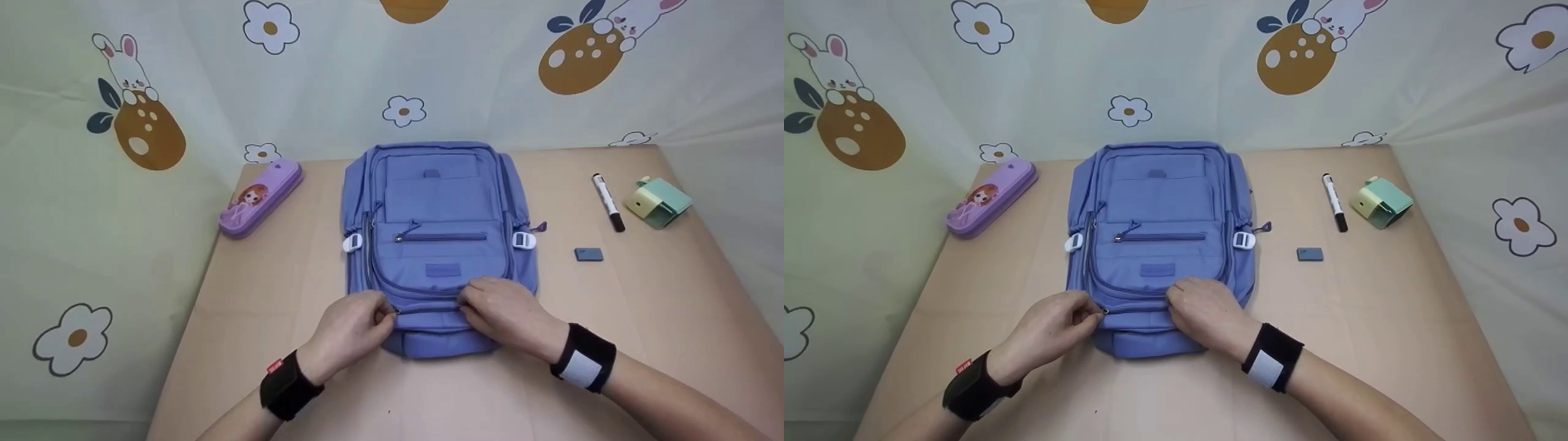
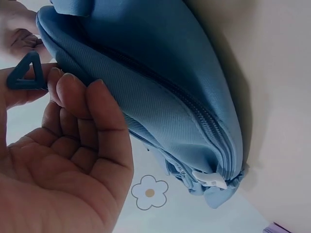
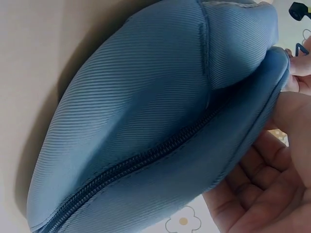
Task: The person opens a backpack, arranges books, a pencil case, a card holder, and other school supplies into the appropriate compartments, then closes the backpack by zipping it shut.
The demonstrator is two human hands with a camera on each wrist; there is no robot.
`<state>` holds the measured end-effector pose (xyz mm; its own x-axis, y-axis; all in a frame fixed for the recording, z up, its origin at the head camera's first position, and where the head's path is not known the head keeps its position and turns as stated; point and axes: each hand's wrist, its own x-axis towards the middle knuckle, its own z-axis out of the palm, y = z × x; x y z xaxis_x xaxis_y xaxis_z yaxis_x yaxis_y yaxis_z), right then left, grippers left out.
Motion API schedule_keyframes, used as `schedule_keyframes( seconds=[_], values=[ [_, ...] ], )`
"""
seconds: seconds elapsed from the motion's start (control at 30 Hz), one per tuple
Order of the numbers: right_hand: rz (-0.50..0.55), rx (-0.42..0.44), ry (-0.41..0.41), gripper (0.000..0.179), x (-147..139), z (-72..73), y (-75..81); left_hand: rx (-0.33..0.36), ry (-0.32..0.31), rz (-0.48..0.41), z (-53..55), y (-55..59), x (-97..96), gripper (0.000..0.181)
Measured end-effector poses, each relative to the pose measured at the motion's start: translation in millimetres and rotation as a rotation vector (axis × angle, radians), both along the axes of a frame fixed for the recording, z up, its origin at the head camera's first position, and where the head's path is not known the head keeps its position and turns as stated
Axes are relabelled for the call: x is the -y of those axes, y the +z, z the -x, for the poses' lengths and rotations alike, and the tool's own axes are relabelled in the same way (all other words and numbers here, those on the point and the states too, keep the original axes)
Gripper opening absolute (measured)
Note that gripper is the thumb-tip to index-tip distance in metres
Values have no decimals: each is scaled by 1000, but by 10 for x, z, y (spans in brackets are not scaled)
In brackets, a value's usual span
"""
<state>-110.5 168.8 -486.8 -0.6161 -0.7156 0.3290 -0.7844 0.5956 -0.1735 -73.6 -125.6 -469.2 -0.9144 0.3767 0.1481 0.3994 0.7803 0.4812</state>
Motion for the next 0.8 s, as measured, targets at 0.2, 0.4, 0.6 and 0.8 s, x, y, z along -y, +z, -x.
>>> schedule_keyframes(
  seconds=[0.2,0.4,0.6,0.8],
  values=[
    [48,9,9,11,-133,29,73,23,11,-5,9,-12,8,8],
    [74,-1,10,10,-307,77,130,31,16,-13,13,-4,7,7],
    [24,9,57,12,-414,96,67,35,23,-32,6,-14,13,7],
    [36,-27,84,14,-453,112,-36,5,26,-39,4,-43,17,9]
  ],
)
